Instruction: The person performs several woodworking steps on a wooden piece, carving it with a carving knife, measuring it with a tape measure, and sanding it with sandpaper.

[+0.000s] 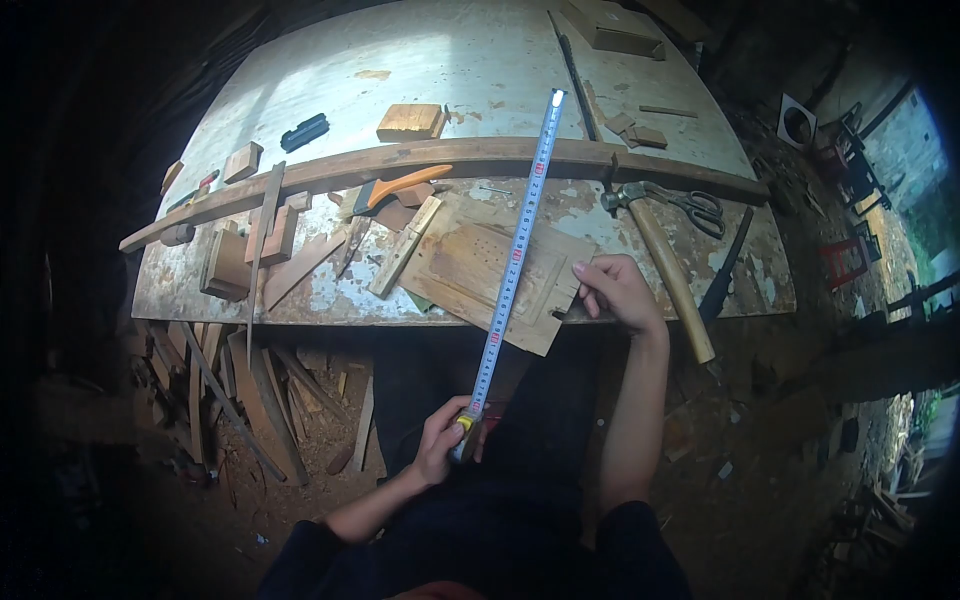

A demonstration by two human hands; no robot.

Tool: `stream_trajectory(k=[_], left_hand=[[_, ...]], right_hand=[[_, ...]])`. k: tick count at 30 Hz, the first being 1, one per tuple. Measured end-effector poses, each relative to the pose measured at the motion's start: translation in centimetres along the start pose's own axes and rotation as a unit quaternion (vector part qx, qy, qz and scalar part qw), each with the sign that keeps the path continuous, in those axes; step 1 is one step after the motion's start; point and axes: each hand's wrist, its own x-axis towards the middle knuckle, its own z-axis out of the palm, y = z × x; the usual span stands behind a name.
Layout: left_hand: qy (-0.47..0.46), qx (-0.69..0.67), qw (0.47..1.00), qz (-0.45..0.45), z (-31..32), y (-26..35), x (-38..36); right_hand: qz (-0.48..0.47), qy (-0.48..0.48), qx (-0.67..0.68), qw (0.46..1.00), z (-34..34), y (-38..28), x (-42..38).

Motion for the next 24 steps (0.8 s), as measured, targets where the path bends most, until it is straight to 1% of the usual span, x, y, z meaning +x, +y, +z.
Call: stream_trajectory(k=[3,6,9,12,15,18,21,24], left_hand=[[-0.010,-0.044,0.999,-0.013,0.2,-0.3,0.3],[-0.007,-0.045,0.999,-0.023,0.3,-1.1,0.5],[-0.004,-0.044,0.999,-0.030,0.4,-1.3,0.4],[-0.012,-0.044,0.998,-0.035,0.1,-1.4,0.3],[-0.019,-0.016,1.000,-0.017,0.1,-1.0,0.1],[-0.023,-0.011,0.999,-0.028,0.1,-0.9,0.1],[-0.025,-0.009,0.999,-0.026,0.1,-1.5,-0.1],[-0.023,-0.012,0.999,-0.030,0.2,-1.6,0.0]], right_hand=[[-0.030,0.065,-0.037,0.997,1.3,-0.1,0.1],[-0.067,0.113,-0.027,0.991,3.3,-1.0,-0.1],[-0.049,0.084,0.013,0.995,2.4,-0.2,0.2],[-0.051,0.090,0.032,0.994,2.4,-0.5,0.2],[-0.053,0.065,0.049,0.995,2.0,-0.6,0.0],[-0.059,0.023,0.058,0.996,0.7,0.2,0.2],[0.005,-0.014,0.020,1.000,0.2,-0.4,0.4],[-0.026,-0.013,-0.024,0.999,0.7,0.5,0.8]])
